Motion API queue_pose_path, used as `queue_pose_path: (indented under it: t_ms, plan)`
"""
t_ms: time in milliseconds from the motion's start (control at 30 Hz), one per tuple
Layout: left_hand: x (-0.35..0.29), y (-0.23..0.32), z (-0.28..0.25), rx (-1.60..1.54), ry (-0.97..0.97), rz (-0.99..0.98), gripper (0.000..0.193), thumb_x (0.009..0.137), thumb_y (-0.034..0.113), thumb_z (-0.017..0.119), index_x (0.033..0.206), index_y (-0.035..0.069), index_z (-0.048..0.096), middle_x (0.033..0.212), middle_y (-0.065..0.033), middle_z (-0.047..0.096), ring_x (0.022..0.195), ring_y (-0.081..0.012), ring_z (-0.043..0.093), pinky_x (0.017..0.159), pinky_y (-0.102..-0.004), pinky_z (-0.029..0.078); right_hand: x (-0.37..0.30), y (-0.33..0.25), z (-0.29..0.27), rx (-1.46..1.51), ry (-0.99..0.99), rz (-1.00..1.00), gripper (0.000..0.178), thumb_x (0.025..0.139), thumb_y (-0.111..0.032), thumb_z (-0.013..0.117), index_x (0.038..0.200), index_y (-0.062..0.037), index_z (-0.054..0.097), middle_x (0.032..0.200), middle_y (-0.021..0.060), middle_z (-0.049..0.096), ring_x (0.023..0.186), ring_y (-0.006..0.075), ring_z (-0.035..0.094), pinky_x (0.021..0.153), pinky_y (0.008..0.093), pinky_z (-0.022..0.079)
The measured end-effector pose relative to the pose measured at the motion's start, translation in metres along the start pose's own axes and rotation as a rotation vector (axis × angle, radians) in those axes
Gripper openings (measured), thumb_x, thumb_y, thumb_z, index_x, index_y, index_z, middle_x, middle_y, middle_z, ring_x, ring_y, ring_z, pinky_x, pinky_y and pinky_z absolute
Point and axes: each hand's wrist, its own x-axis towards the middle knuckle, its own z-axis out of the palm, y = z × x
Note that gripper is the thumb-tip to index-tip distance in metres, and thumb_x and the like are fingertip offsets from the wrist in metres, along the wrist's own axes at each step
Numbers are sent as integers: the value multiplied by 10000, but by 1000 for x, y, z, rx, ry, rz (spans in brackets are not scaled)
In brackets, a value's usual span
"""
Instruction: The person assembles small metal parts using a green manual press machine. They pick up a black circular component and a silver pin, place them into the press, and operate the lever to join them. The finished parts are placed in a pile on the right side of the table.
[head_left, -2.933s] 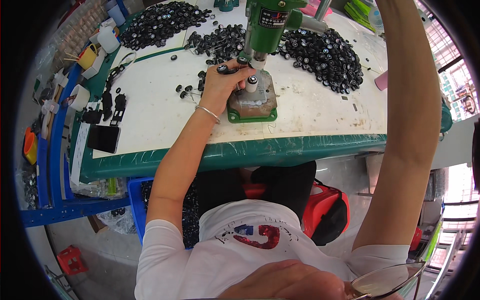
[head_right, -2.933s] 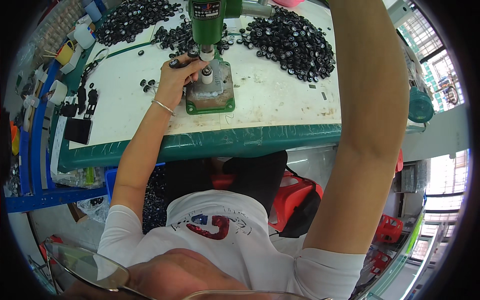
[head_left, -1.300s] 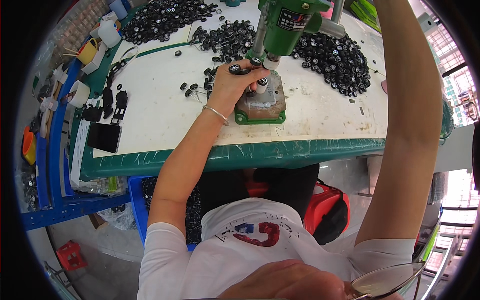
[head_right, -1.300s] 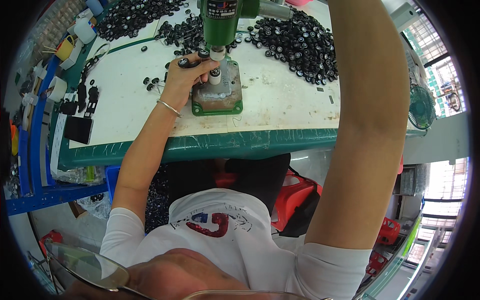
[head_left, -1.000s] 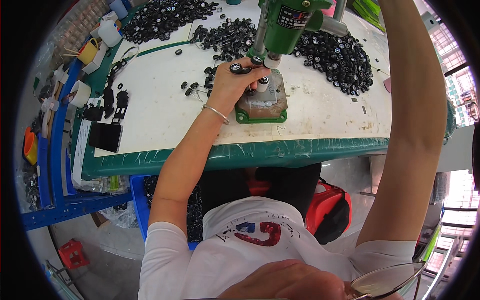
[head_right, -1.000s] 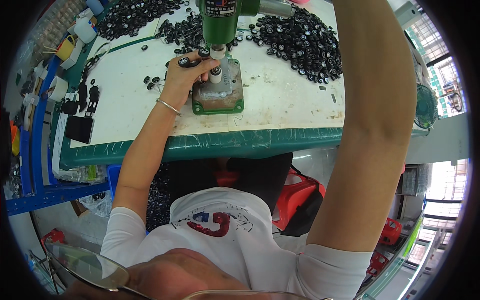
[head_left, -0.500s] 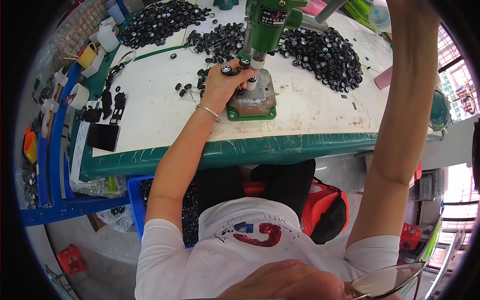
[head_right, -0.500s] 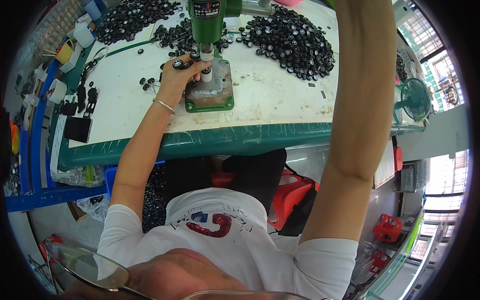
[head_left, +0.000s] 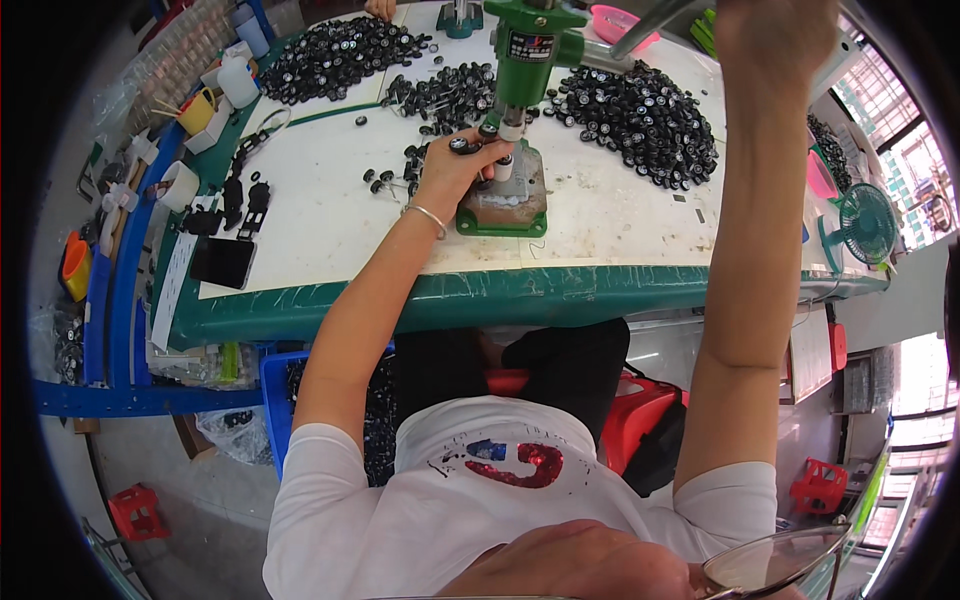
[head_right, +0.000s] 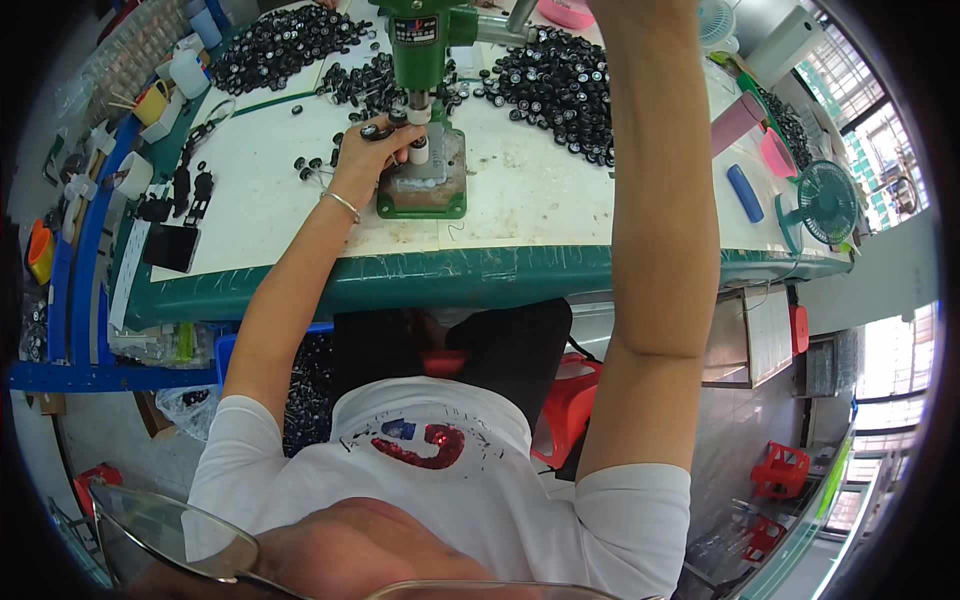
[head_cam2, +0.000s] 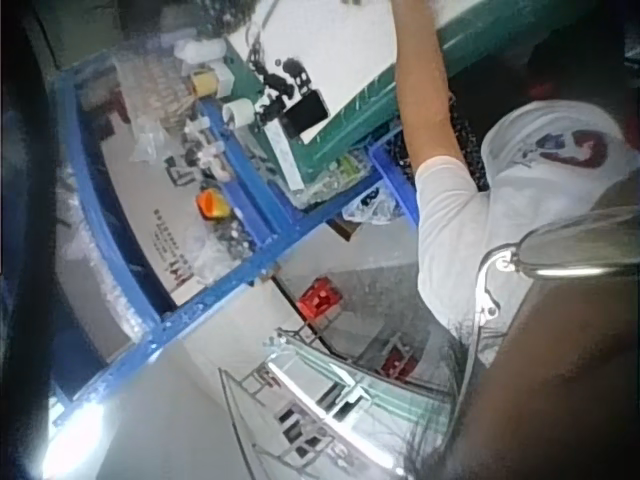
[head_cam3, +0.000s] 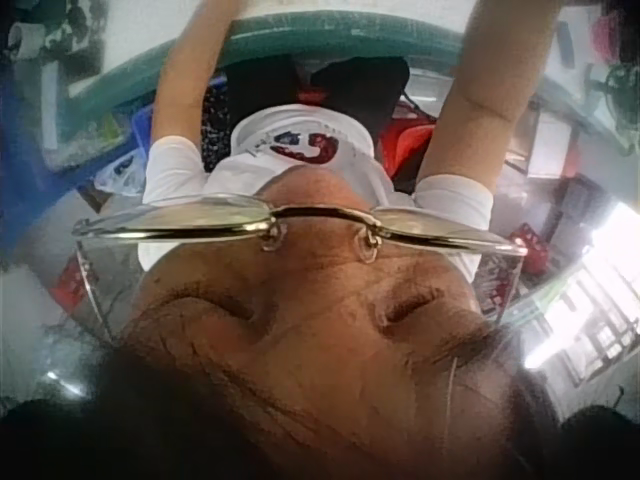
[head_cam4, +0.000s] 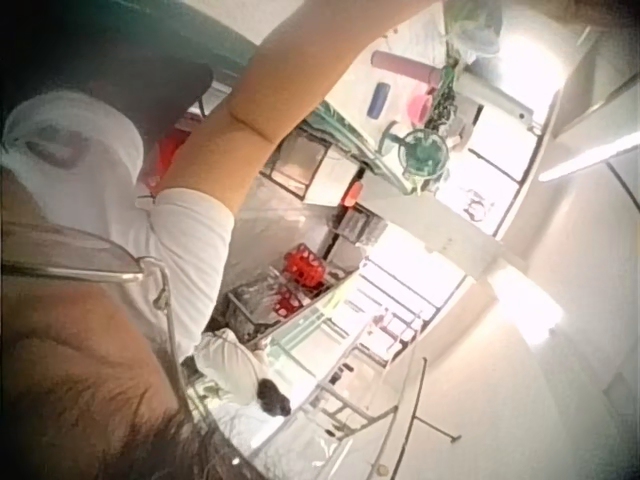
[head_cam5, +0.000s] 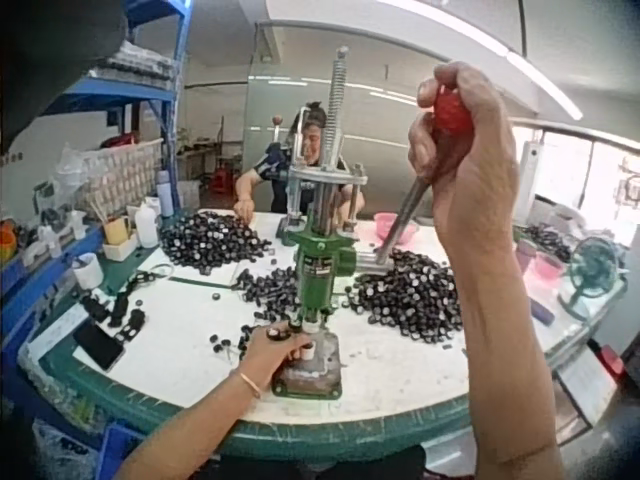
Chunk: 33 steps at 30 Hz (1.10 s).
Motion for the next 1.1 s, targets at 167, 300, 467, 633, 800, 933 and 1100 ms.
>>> queue_pose_path:
  t_ms: [167, 300, 467, 633, 800, 933, 1100]
  plan:
    - [-2, 1, 4, -27, 3, 23, 187, 760, 178, 784, 826, 28, 694, 595, 18, 564, 520, -43, 469, 501, -193, 350, 39, 37, -20, -41, 104, 191, 301, 931, -319, 518, 1087, -62, 542, 850, 37, 571, 533, 107, 493, 478, 228, 390]
    - [-4, 3, 3, -47, 23, 2, 173, 766, 172, 780, 818, 36, 688, 592, 20, 564, 513, -45, 471, 492, -192, 342, 62, 83, -37, -3, 146, 425, 298, 934, -319, 519, 1120, -86, 533, 865, 44, 580, 595, 133, 524, 489, 230, 402]
    - [-7, 9, 5, -45, 24, -34, 179, 795, 209, 755, 839, 58, 671, 594, 33, 536, 504, -31, 429, 466, -185, 280, 62, 138, -60, -33, 237, 635, 272, 931, -314, 540, 1119, -118, 545, 880, 50, 594, 656, 153, 547, 514, 256, 429]
    - [-7, 6, -18, -212, 51, -78, 251, 827, 232, 714, 980, 46, 643, 756, -2, 602, 578, -45, 462, 471, -190, 309, 42, 163, -95, 223, 205, 732, 294, 958, -336, 502, 1123, -98, 549, 981, 56, 615, 760, 198, 580, 674, 341, 486]
    - [-30, 7, -48, -582, 149, -108, 183, 853, 194, 682, 936, 40, 626, 832, -36, 627, 580, -90, 489, 500, -230, 379, -34, 114, -72, 446, 498, 768, 347, 961, -374, 495, 1102, -64, 558, 947, 59, 625, 790, 200, 581, 773, 332, 486]
    - [-60, 2, -79, -720, 102, -115, 118, 919, 209, 604, 975, 107, 580, 850, 5, 580, 583, -76, 440, 482, -210, 334, -117, 83, -90, 648, 481, 745, 621, 995, -492, 282, 1373, -4, 351, 1351, 190, 448, 1231, 305, 459, 1019, 435, 396]
    - [-101, -5, -114, -815, 87, -75, 104, 955, 193, 545, 970, 95, 575, 821, 5, 516, 578, -81, 398, 469, -216, 295, -181, 32, -86, 1094, 515, 566, 731, 965, -584, 220, 1408, -10, 319, 1438, 145, 377, 1333, 278, 352, 1100, 451, 287]
